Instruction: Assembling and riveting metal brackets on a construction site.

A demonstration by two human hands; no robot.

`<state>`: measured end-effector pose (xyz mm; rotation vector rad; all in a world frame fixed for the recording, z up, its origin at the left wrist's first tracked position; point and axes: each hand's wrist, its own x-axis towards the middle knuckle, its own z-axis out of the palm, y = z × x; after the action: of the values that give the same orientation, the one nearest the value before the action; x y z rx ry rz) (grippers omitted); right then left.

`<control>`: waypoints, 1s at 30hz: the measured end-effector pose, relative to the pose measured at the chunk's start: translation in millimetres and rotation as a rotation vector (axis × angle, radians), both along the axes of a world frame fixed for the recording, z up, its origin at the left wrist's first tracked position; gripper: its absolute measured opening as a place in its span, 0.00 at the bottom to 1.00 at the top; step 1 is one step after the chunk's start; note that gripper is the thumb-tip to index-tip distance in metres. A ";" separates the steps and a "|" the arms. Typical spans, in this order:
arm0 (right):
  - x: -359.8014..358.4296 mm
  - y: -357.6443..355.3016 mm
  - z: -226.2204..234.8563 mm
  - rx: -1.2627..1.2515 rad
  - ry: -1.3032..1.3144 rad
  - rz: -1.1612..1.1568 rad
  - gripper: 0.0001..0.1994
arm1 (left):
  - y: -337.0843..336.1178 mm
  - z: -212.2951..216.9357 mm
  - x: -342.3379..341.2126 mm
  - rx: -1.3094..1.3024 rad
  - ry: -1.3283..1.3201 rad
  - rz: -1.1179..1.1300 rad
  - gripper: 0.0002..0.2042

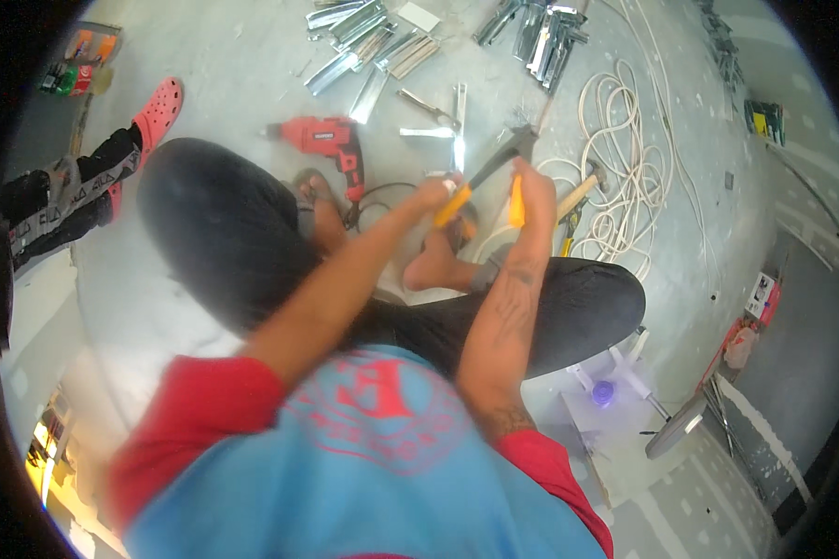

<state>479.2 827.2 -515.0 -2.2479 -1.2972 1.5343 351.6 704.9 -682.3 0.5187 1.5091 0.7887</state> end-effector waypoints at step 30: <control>-72.9 30.6 -90.7 0.444 -0.619 0.933 0.23 | 32.3 16.7 -119.1 -0.106 0.424 0.969 0.21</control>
<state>406.4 857.9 -605.7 -1.9345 -2.7829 0.4839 232.5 737.2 -665.6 -0.1931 2.2111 1.3768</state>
